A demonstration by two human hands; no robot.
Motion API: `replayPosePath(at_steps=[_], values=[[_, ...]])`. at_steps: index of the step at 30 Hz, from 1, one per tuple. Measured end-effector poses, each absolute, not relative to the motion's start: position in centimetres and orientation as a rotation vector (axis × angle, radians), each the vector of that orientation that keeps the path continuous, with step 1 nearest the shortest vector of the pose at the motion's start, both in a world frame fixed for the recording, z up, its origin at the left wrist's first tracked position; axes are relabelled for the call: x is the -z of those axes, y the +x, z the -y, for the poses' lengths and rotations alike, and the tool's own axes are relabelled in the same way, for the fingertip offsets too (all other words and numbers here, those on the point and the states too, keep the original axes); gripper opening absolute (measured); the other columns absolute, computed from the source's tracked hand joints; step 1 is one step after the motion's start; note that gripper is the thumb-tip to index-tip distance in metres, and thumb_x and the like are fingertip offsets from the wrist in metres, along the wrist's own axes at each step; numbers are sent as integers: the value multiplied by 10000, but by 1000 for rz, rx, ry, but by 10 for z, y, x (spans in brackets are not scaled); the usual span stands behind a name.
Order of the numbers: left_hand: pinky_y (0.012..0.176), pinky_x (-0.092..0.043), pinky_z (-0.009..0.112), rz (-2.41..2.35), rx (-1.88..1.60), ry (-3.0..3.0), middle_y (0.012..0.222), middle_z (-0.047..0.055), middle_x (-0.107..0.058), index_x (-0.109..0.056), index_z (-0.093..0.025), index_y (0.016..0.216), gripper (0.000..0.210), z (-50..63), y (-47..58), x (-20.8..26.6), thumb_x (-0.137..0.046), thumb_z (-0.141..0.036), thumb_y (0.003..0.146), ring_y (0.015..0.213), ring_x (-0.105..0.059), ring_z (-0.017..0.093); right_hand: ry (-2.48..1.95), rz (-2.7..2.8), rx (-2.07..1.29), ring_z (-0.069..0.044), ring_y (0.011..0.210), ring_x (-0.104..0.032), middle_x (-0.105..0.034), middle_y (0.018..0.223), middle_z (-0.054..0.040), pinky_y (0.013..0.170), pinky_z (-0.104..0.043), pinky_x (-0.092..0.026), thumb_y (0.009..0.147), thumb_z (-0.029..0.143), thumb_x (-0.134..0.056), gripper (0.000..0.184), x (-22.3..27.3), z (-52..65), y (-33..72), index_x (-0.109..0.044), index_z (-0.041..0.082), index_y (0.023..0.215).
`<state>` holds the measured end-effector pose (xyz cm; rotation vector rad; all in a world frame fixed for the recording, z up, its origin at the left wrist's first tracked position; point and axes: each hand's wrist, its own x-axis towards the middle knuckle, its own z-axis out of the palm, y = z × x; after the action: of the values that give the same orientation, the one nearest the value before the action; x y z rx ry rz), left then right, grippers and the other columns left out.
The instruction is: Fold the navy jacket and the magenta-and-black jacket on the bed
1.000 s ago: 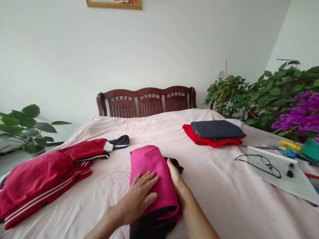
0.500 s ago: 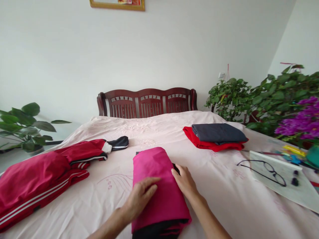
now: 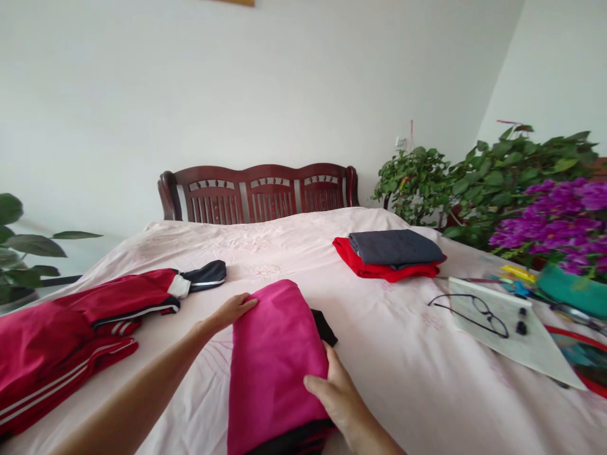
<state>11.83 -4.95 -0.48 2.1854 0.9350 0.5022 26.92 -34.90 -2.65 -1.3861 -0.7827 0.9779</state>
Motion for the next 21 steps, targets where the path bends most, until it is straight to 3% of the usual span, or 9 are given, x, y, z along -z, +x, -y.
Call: replayPosePath(at_steps=[5, 9, 12, 15, 19, 21], values=[[564, -355, 269, -1046, -648, 1968, 603, -5, -546, -537, -196, 687, 415, 66, 79, 4, -541, -600, 779, 593, -512, 177, -1418, 1051, -957, -247, 1120, -638, -649, 1301, -71, 947, -349, -498, 639, 165, -585, 669, -9, 303, 316, -560, 195, 1307], [604, -427, 272, -1036, -718, 1762, 684, 6, -596, -550, -193, 815, 499, 103, 38, 3, -456, -683, 803, 645, -564, 188, -1670, 1126, -725, -265, 1094, -646, -676, 1229, -129, 911, -377, -515, 605, 150, -614, 616, -22, 248, 357, -614, 140, 1220], [539, -390, 243, -1078, -723, 1596, 615, -32, -525, -529, -193, 781, 524, 126, 19, 5, -560, -712, 715, 561, -492, 147, -1781, 1074, -570, -298, 1183, -586, -630, 1261, -195, 1025, -431, -431, 673, 219, -623, 554, -20, 242, 362, -607, 94, 1212], [528, -383, 234, -1106, -699, 1500, 611, -44, -494, -545, -182, 780, 556, 134, 12, 3, -642, -711, 639, 559, -474, 135, -1887, 1019, -345, -307, 1294, -478, -541, 1353, -193, 1125, -454, -298, 778, 363, -578, 562, -15, 278, 350, -551, 122, 1286], [533, -393, 259, -1122, -698, 1593, 637, -19, -524, -545, -186, 747, 585, 130, 20, 1, -601, -759, 643, 605, -511, 168, -2087, 944, -318, -299, 1193, -572, -579, 1308, -163, 1049, -448, -390, 870, 584, -412, 637, -2, 342, 322, -476, 183, 1360], [533, -388, 271, -1130, -710, 1636, 613, -13, -528, -536, -190, 708, 584, 128, 27, 3, -584, -769, 645, 594, -516, 179, -2096, 938, -435, -297, 1264, -537, -526, 1404, -165, 1068, -429, -385, 868, 627, -394, 712, 9, 356, 304, -413, 181, 1423]])
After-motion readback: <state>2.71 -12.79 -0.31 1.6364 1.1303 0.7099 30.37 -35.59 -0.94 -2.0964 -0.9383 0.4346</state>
